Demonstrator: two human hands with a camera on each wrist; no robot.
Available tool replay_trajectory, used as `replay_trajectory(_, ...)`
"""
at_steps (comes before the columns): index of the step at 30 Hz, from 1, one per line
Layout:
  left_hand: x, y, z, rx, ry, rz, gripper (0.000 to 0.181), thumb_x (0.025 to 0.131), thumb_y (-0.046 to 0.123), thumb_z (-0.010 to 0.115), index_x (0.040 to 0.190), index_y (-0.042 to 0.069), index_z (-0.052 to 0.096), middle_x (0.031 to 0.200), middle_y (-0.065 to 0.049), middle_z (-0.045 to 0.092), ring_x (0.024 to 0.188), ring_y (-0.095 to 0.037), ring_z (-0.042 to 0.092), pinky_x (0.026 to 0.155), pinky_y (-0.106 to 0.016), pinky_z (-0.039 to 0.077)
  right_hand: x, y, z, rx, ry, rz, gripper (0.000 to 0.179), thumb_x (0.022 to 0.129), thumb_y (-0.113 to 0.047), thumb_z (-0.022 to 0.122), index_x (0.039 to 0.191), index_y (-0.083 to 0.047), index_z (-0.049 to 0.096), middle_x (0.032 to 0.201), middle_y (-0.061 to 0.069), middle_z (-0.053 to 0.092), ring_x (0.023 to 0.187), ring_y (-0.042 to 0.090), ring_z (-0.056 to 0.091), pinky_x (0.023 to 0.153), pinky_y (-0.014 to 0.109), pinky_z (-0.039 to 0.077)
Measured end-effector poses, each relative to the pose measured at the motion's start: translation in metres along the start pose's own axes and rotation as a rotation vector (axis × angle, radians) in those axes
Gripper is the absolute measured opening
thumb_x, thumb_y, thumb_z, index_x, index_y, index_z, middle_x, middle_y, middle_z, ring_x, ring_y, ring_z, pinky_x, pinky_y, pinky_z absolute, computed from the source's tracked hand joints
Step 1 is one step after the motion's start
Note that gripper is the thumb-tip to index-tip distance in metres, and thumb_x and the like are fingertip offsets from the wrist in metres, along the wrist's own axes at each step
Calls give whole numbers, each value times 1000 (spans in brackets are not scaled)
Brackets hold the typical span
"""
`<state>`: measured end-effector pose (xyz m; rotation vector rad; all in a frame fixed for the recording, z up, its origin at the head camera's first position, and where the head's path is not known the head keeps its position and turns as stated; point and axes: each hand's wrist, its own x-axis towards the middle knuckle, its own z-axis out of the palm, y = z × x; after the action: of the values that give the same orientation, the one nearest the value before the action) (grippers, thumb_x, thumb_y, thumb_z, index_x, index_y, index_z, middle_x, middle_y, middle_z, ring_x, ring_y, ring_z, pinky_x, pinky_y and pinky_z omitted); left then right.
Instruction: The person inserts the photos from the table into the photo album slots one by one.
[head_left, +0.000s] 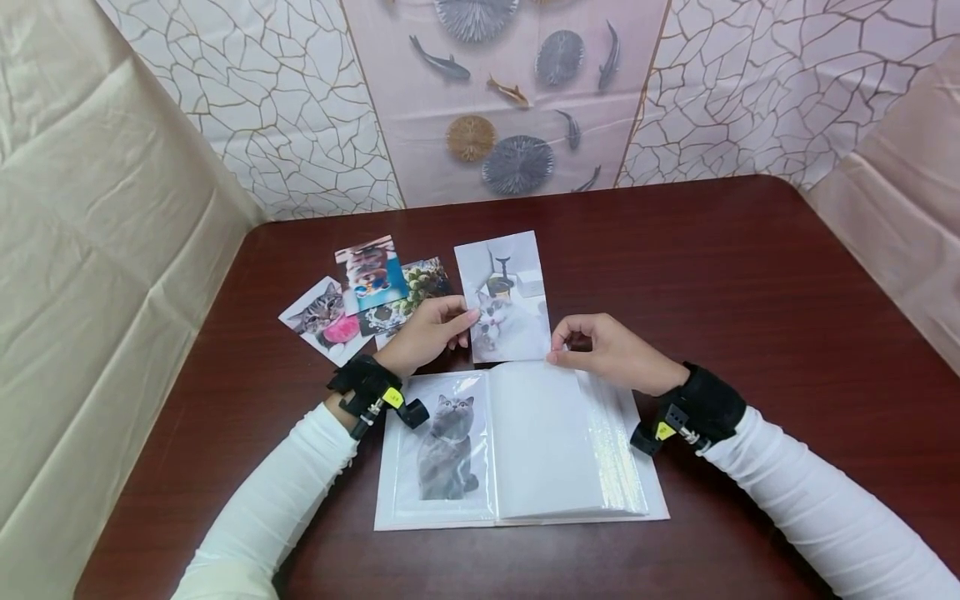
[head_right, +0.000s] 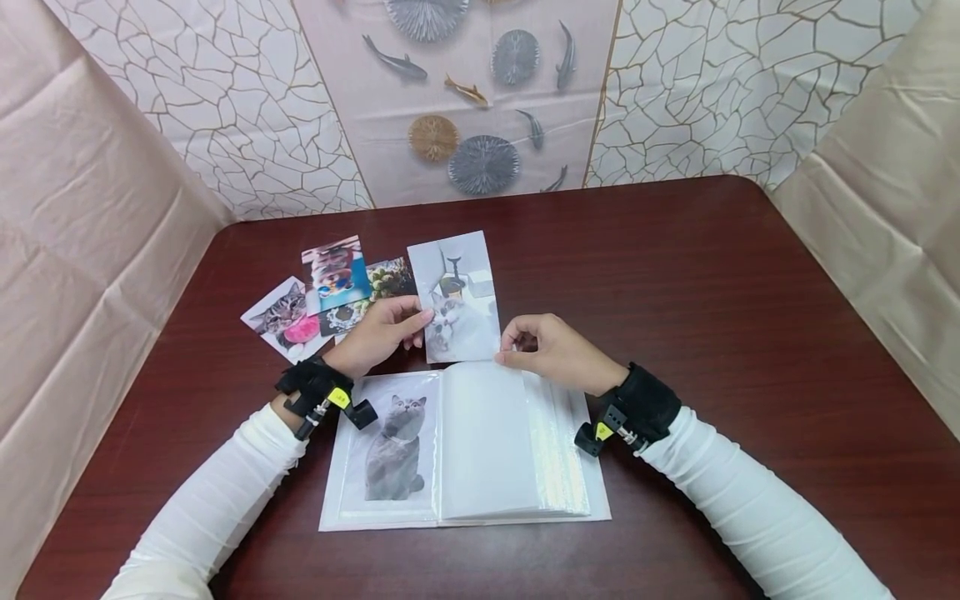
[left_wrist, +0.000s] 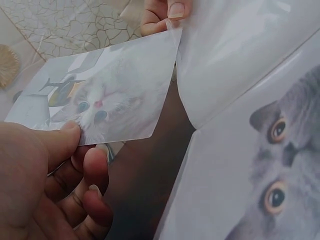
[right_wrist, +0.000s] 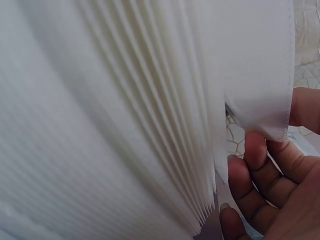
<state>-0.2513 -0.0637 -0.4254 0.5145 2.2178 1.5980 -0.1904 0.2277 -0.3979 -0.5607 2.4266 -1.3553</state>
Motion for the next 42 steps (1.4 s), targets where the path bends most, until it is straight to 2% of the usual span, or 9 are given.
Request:
replay_trajectory(5,-1,2,2,-12,-4,1,22,107,23,52,98,7,62,72,-2,58,68,-19,54,61,-26,43,0,1,1,19,14,-2,15,93,-15,74,94,-7,61,86,6,61,84,21,56,74,27,43)
replay_trajectory(11,1,3,6,-8,-14,-6,21,107,23,52,97,7,62,72,-2,58,66,-19,52,61,-26,43,3,2,2,124,5,-8,31,90,-6,76,101,-2,47,78,6,59,72,17,51,68,28,36)
replay_trajectory(17,3,4,10,-9,-23,-6,21,107,24,53,96,8,63,72,-2,59,64,-17,51,59,-26,42,3,1,2,151,7,29,45,89,-5,77,112,-2,39,88,7,63,77,15,50,65,28,35)
replay_trajectory(21,4,4,11,-23,-37,22,21,107,22,53,96,7,62,71,-2,59,63,-18,51,58,-27,42,3,-2,2,171,-12,39,46,90,-6,75,118,-1,39,92,8,68,74,13,53,64,26,37)
replay_trajectory(25,4,4,13,-32,-46,48,22,107,21,52,94,6,62,72,-3,61,64,-18,53,58,-27,42,4,-2,2,209,-47,51,44,92,-5,72,124,1,42,99,15,72,76,13,64,69,24,46)
replay_trajectory(30,6,4,16,-51,-55,53,19,107,20,53,96,6,62,73,-1,64,66,-17,54,58,-25,41,4,-1,2,261,-57,52,55,94,-2,70,139,-1,39,113,23,72,83,15,73,74,25,55)
replay_trajectory(42,7,0,15,-83,-96,7,15,107,16,53,99,5,59,74,1,68,71,-14,63,61,-25,42,4,-1,4,271,-22,15,51,94,-2,69,137,1,40,110,24,71,81,14,72,73,24,54)
